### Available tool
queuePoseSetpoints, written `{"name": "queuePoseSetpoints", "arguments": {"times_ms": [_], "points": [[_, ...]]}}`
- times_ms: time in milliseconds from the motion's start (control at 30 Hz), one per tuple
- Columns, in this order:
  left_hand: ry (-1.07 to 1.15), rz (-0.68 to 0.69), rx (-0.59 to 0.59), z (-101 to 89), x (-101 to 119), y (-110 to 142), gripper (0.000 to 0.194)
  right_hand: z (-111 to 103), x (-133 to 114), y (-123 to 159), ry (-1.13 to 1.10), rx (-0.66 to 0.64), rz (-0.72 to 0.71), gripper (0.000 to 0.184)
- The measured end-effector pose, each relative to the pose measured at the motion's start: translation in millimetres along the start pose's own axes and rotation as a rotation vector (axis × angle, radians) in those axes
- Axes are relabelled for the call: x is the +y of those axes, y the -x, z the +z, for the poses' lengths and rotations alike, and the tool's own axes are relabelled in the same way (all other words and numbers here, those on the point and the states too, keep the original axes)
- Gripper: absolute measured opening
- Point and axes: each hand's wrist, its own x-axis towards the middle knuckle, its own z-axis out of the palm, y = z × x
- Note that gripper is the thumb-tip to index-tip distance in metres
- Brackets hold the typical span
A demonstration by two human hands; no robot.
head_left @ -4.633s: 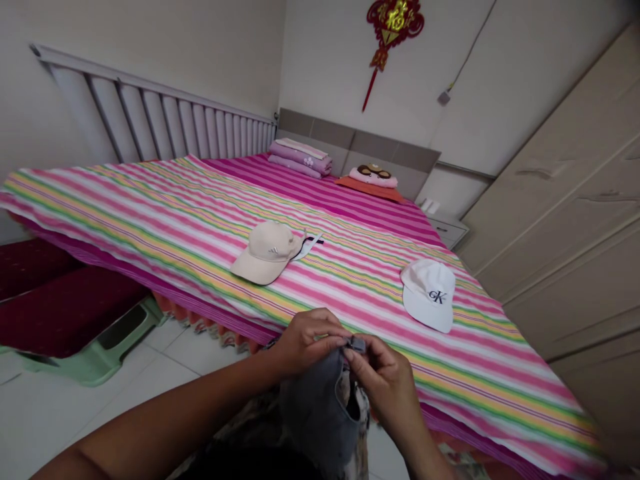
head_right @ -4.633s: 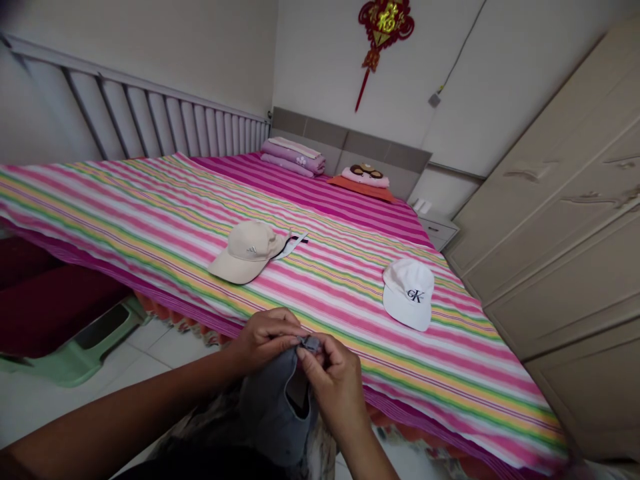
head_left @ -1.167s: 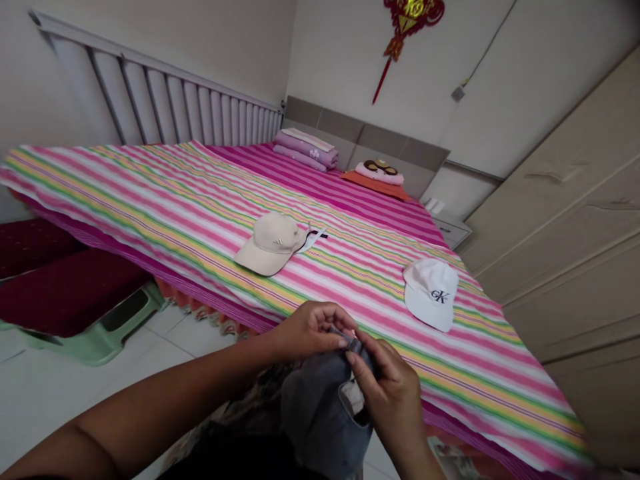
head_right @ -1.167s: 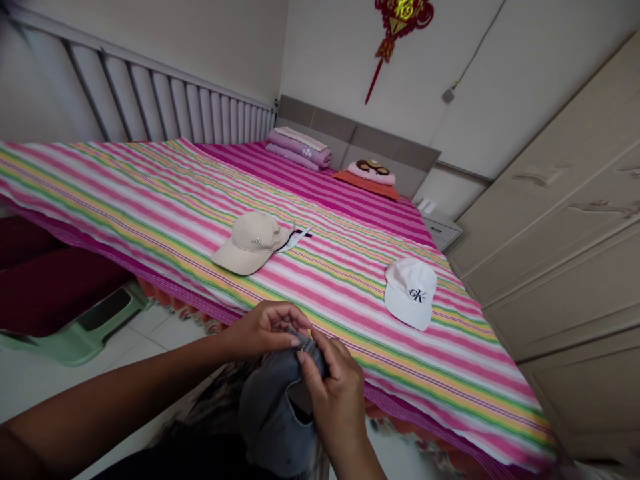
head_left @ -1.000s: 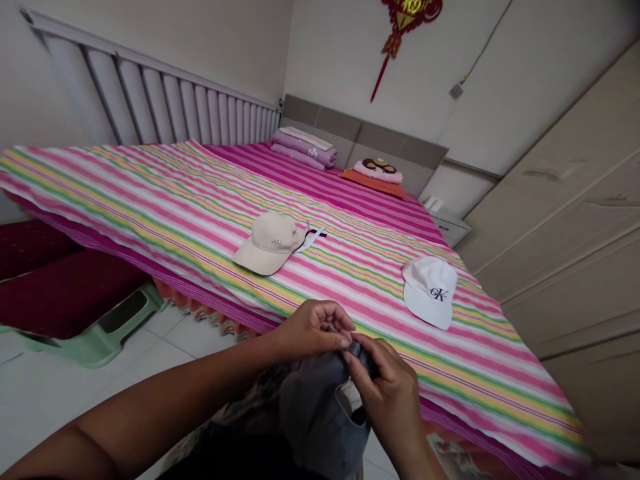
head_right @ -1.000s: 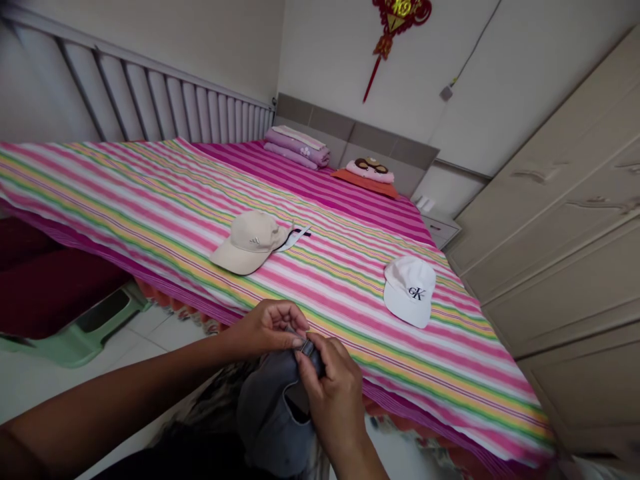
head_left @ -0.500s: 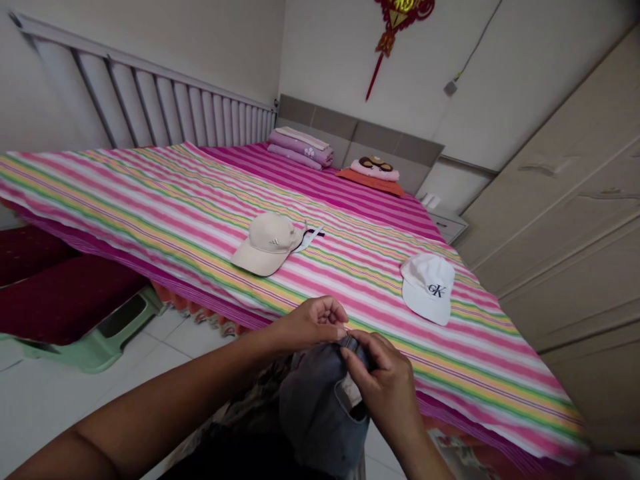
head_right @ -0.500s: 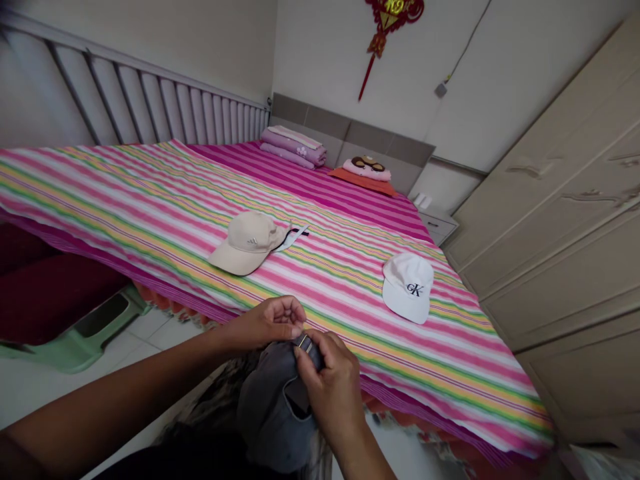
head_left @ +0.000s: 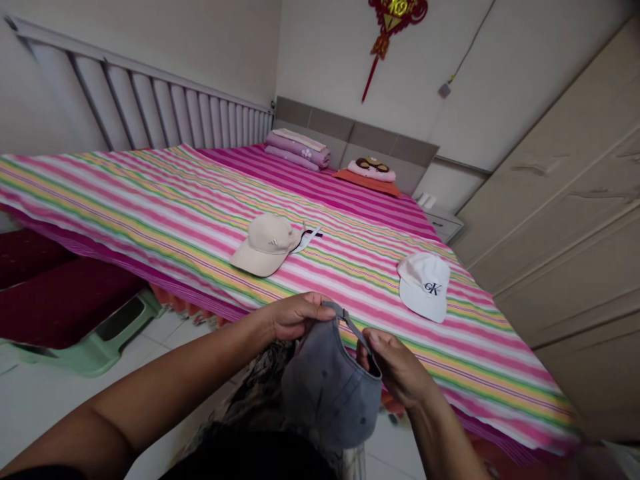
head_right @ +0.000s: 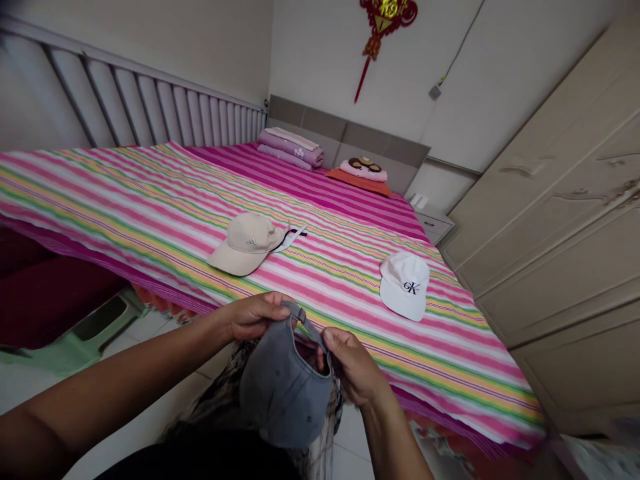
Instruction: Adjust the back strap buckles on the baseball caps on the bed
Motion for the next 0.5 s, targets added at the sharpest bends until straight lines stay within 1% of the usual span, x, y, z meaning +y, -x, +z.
{"name": "queuePoseSetpoints", "arguments": {"times_ms": [100, 200, 267, 333, 400, 467, 500], "points": [[0.004, -0.030, -0.012, -5.9, 5, -2, 0.029, -2, 1, -1, -0.231, -0.008, -0.013, 0.030], [-0.009, -0.062, -0.039, -6.7, 9, -1, 0.028, -2, 0, -1, -0.333, -0.092, -0.049, 0.032], [-0.019, -0.079, -0.063, -3.8, 15, 1, 0.029, -1, -3, 0, -0.352, -0.124, -0.073, 0.034], [-0.024, -0.098, -0.105, 0.5, 24, 4, 0.033, 3, -8, 1, -0.347, -0.123, -0.102, 0.034], [-0.035, -0.118, -0.155, 5.0, 32, 6, 0.038, 8, -16, 3, -0.329, -0.112, -0.161, 0.034], [-0.061, -0.108, -0.152, 8.2, 37, 5, 0.037, 13, -25, 2, -0.314, -0.097, -0.255, 0.036], [-0.092, -0.067, -0.116, 9.3, 37, 4, 0.035, 16, -29, 0, -0.302, -0.091, -0.304, 0.037]]}}
